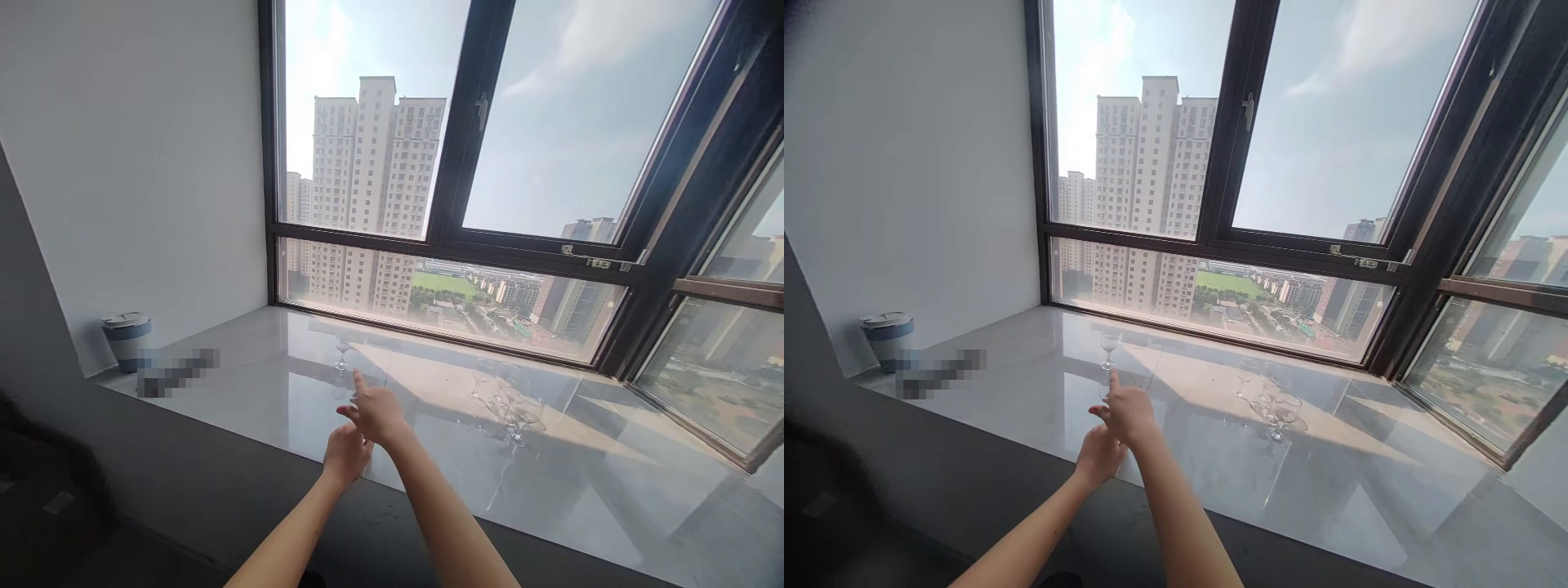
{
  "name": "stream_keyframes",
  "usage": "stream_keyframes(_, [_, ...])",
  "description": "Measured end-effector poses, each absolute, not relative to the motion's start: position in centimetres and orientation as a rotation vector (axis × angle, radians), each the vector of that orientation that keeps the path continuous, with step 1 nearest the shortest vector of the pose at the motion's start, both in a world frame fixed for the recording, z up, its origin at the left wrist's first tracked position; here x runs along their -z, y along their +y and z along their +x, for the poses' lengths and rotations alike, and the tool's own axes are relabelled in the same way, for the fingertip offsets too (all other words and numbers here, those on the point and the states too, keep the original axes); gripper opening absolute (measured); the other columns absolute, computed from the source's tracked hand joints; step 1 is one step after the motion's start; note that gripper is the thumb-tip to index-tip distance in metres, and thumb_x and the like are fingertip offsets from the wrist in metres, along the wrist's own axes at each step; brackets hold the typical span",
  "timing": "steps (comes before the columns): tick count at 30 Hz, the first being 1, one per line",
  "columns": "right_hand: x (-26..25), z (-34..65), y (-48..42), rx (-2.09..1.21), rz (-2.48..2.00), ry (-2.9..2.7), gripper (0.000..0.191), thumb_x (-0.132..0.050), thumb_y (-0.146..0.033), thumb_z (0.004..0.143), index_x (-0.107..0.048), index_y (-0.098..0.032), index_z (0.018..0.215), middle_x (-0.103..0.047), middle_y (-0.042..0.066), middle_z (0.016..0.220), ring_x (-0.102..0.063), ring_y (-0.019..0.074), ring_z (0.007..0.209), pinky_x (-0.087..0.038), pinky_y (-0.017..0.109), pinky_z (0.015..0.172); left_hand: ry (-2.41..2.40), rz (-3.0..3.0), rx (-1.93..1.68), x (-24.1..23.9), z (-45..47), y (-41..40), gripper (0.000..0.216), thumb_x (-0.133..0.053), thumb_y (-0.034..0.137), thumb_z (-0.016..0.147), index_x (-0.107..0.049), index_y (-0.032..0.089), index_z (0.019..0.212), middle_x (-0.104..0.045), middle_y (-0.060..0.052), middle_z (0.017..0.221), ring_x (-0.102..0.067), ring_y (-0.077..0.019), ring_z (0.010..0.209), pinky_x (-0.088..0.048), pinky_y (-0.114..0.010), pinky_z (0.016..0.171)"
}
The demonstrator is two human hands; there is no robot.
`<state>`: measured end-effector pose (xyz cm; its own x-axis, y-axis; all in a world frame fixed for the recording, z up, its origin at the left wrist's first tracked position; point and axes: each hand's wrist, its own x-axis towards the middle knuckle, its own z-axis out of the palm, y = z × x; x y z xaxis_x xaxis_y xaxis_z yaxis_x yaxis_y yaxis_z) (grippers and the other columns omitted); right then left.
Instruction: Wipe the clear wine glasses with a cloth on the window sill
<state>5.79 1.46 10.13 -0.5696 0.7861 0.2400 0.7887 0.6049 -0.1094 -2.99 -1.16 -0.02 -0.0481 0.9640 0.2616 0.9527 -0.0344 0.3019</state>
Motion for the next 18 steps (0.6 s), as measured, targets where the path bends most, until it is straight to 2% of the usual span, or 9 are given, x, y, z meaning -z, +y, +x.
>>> stream_keyframes(3, [-9.7,5.9,1.8,0.062,-1.265,-2.549,0.084,-0.046,-0.065,0.088,-0.021,-0.015,0.151,-0.072,0.011,0.086,-0.067,0.0260,0.083,-0.044,0.031,0.069,2.171,2.146,-0.640,0.0,-3.0,-1.2,0.027,-0.038,0.024,0.089,-0.064,0.015,0.094,-0.069,-0.011,0.088,-0.064,-0.0232,0.084,-0.041,-0.031,0.070])
stream_keyframes(11, [-9.6,6.6,2.1,0.009,-1.275,-2.473,0.085,-0.052,-0.067,0.083,-0.029,-0.018,0.149,-0.072,0.008,0.081,-0.067,0.0243,0.078,-0.044,0.031,0.069,2.041,2.168,-0.713,-0.2,-3.0,-1.3,0.031,-0.032,0.017,0.089,-0.063,0.015,0.096,-0.068,-0.011,0.093,-0.063,-0.0220,0.087,-0.039,-0.029,0.069])
stream_keyframes(15, [-9.3,6.9,1.9,-0.109,-1.241,-2.315,0.073,-0.054,-0.063,0.085,-0.039,-0.022,0.144,-0.072,0.005,0.077,-0.066,0.0221,0.077,-0.042,0.027,0.066,2.009,2.142,-0.779,-0.5,-3.0,-1.4,0.029,-0.034,0.014,0.088,-0.062,0.016,0.094,-0.069,-0.010,0.096,-0.063,-0.0215,0.090,-0.039,-0.029,0.072])
stream_keyframes(18, [-9.0,7.1,1.8,-0.233,-1.175,-2.186,0.064,-0.051,-0.059,0.089,-0.043,-0.023,0.141,-0.069,0.001,0.067,-0.065,0.0204,0.072,-0.040,0.025,0.064,1.984,2.126,-0.777,-0.6,-3.0,-1.4,0.027,-0.036,0.015,0.088,-0.062,0.017,0.093,-0.068,-0.010,0.097,-0.063,-0.0209,0.091,-0.039,-0.029,0.072])
